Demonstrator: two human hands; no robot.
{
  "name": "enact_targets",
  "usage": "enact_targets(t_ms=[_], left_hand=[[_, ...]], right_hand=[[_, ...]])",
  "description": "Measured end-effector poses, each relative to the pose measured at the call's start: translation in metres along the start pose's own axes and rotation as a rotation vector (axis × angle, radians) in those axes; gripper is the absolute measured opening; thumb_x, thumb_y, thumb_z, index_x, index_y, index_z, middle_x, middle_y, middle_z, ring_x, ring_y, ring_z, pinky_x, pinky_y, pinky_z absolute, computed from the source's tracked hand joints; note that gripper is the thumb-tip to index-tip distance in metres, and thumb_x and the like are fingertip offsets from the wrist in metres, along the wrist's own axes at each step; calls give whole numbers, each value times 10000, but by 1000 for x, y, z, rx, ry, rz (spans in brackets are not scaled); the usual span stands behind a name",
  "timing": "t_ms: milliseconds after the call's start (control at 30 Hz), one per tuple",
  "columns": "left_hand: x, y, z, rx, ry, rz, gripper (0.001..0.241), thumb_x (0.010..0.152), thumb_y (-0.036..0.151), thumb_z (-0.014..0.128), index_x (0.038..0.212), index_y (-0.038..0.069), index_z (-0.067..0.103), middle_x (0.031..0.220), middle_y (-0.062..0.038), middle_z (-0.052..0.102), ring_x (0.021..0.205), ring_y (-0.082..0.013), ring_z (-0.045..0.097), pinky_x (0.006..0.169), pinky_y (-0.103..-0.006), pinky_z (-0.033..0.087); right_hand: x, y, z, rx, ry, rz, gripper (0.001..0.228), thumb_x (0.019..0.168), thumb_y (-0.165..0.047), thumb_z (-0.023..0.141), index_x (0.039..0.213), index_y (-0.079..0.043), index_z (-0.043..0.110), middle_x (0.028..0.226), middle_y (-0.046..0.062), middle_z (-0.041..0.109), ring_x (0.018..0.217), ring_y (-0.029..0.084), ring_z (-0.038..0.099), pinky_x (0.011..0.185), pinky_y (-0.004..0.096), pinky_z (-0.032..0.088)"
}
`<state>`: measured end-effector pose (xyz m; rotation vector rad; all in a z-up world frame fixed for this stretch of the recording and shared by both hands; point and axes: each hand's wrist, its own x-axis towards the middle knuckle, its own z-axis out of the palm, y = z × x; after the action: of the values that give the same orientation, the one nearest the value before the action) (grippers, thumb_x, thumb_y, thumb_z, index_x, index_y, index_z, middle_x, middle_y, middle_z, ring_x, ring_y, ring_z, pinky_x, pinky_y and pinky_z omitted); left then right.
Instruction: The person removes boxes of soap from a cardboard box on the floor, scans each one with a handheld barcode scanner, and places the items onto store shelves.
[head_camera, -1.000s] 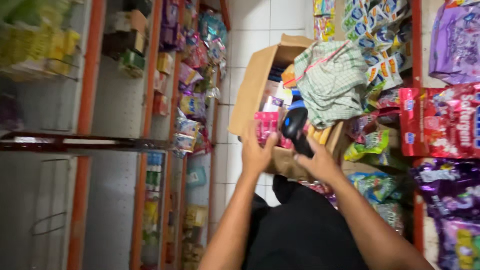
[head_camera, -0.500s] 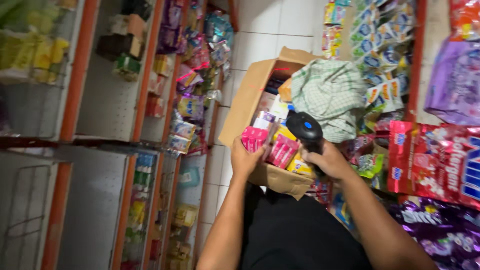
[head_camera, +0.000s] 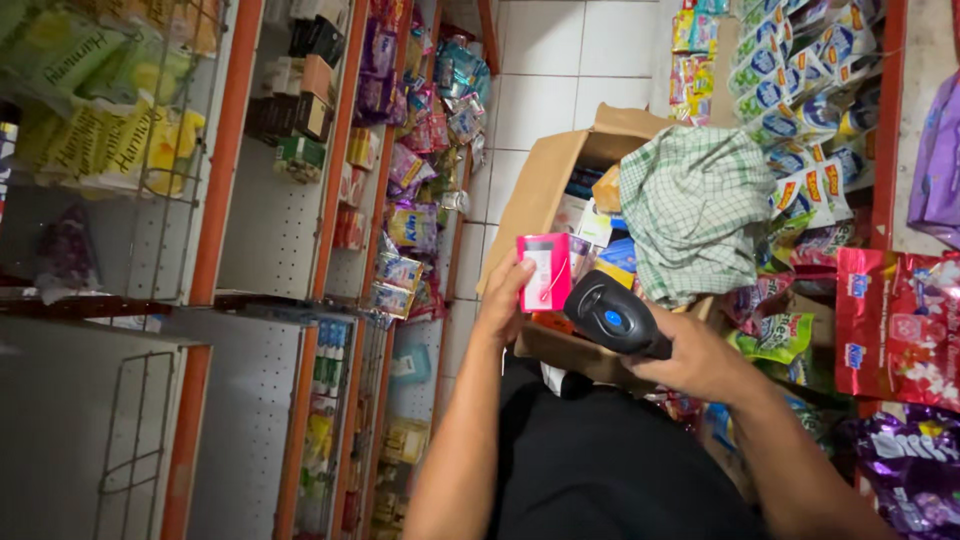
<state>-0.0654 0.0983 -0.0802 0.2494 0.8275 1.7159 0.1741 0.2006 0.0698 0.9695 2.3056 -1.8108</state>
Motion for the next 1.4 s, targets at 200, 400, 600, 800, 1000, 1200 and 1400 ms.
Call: enact_targets(t_ms=[200, 400, 600, 800, 1000, 1200, 1400], left_hand=[[12, 33, 10, 412, -115, -15, 529, 956, 215, 686, 1423, -2, 564, 1196, -79, 689, 1046, -135, 654, 924, -300, 532], [11, 60, 25, 624, -120, 28, 517, 921, 244, 726, 1365, -2, 627, 1151, -62, 713, 1013, -123, 664, 913, -291, 546], [13, 68, 27, 640, -150, 80, 528, 915, 240, 736, 1375, 13, 613, 1170, -57, 706, 1032, -113, 659, 929, -285, 541], [9, 73, 25, 678, -122, 66, 505, 912, 242, 737, 1344, 5, 625, 1146, -72, 714, 1006, -126, 669, 906, -292, 552], [6, 75, 24, 650, -104, 71, 497, 913, 237, 738, 1335, -1, 628, 1158, -74, 712, 1015, -131, 672, 907, -293, 553], [6, 72, 22, 655, -93, 81, 493, 916, 232, 735, 1336, -1, 620, 1161, -80, 719, 1020, -134, 680, 912, -292, 559], [5, 71, 22, 650, -103, 92, 480, 924, 229, 735, 1326, -8, 624, 1157, -82, 711, 1015, -134, 676, 906, -295, 561]], right_hand=[[-6, -38, -5, -212, -49, 90, 584, 648, -151, 799, 1222, -162, 690, 766, 50, 791, 668, 164, 749, 674, 331, 588], [-9, -52, 0, -195, -37, 115, 610, 638, -147, 797, 1238, -170, 687, 728, 59, 790, 641, 176, 745, 653, 334, 586], [-10, -50, 3, -218, -11, 84, 548, 639, -135, 790, 1180, -155, 707, 724, 72, 781, 636, 182, 735, 659, 341, 584], [-9, -51, 6, -218, -15, 56, 513, 631, -145, 781, 1139, -146, 708, 720, 60, 770, 631, 179, 729, 646, 343, 578], [-8, -49, 7, -174, -38, 54, 433, 630, -123, 775, 1060, -116, 715, 723, 49, 765, 658, 171, 716, 663, 336, 576], [-8, -43, 6, -176, -44, 18, 472, 627, -118, 773, 1095, -121, 706, 738, 35, 768, 666, 154, 713, 668, 325, 578], [-8, -42, 2, -152, -83, 7, 429, 653, -115, 773, 1077, -100, 707, 730, 30, 769, 668, 143, 715, 671, 322, 586]])
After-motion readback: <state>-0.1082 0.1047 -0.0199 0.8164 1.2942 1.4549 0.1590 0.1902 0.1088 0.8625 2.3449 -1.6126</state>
